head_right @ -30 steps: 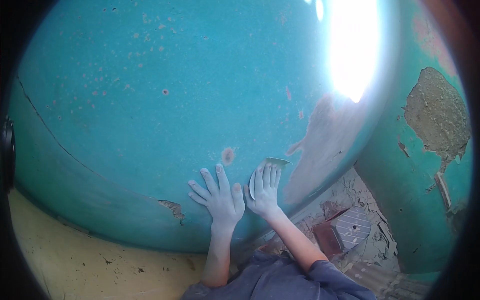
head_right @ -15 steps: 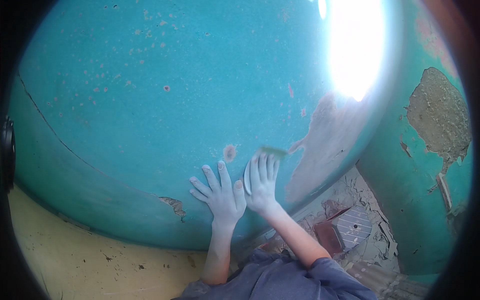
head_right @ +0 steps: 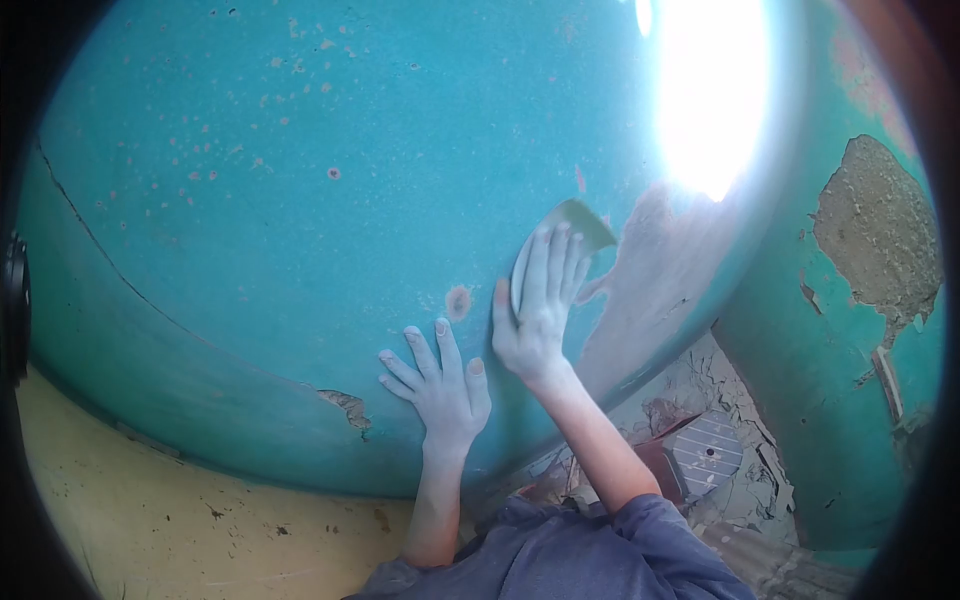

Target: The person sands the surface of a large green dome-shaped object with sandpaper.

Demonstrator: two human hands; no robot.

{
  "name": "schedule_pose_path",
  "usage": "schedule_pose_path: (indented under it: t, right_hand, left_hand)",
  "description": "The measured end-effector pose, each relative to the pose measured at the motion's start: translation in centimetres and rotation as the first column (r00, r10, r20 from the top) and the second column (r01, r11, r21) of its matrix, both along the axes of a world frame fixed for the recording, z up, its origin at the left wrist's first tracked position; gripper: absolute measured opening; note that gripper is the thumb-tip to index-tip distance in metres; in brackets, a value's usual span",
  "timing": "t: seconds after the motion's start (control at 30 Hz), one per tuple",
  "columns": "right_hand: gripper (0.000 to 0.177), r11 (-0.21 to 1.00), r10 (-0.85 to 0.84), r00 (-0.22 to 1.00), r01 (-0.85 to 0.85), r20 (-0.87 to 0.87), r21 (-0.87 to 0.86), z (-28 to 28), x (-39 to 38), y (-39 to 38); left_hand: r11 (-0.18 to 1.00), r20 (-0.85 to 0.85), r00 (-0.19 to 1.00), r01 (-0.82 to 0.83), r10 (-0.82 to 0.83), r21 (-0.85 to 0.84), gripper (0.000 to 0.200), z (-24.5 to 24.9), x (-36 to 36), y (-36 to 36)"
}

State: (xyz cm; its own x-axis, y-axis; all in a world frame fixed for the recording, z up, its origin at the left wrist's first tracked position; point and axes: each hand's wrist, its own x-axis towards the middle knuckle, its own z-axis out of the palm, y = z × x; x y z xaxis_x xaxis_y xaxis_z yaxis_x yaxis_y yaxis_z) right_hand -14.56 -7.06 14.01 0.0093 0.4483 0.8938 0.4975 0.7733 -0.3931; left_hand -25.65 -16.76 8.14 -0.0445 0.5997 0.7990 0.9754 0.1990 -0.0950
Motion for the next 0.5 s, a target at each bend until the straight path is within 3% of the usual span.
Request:
schedule_pose_path:
  t: [0.1,0.17,0.27,0.43,0.5]
  right_hand:
    - [0.072,0.993,0.110,0.988,-0.105,0.106,-0.052,-7.3,-1.6,-1.7]
    - [0.073,0.997,0.081,0.985,-0.081,0.152,-0.008,-11.3,-1.9,-3.0]
    - [0.072,0.997,0.071,0.984,-0.071,0.164,-0.009,-10.3,-1.4,-2.1]
    - [0.067,0.999,0.033,0.999,-0.033,-0.007,-0.011,1.1,0.5,0.3]
    - [0.068,0.998,0.048,0.998,-0.050,-0.044,-0.042,2.1,0.3,0.1]
  left_hand:
    - [1.000,0.006,1.000,-0.002,0.002,0.008,0.065,-0.1,0.0,0.1]
    - [1.000,0.009,1.000,-0.001,0.001,0.014,0.065,-0.2,0.0,0.1]
    - [1.000,0.016,1.000,0.005,-0.006,0.015,0.065,0.0,-0.1,0.1]
    - [1.000,0.000,1.000,0.008,-0.008,0.011,0.064,-0.1,-0.1,0.0]
    - [1.000,-0.001,1.000,0.004,-0.004,0.011,0.064,0.0,-0.1,0.0]
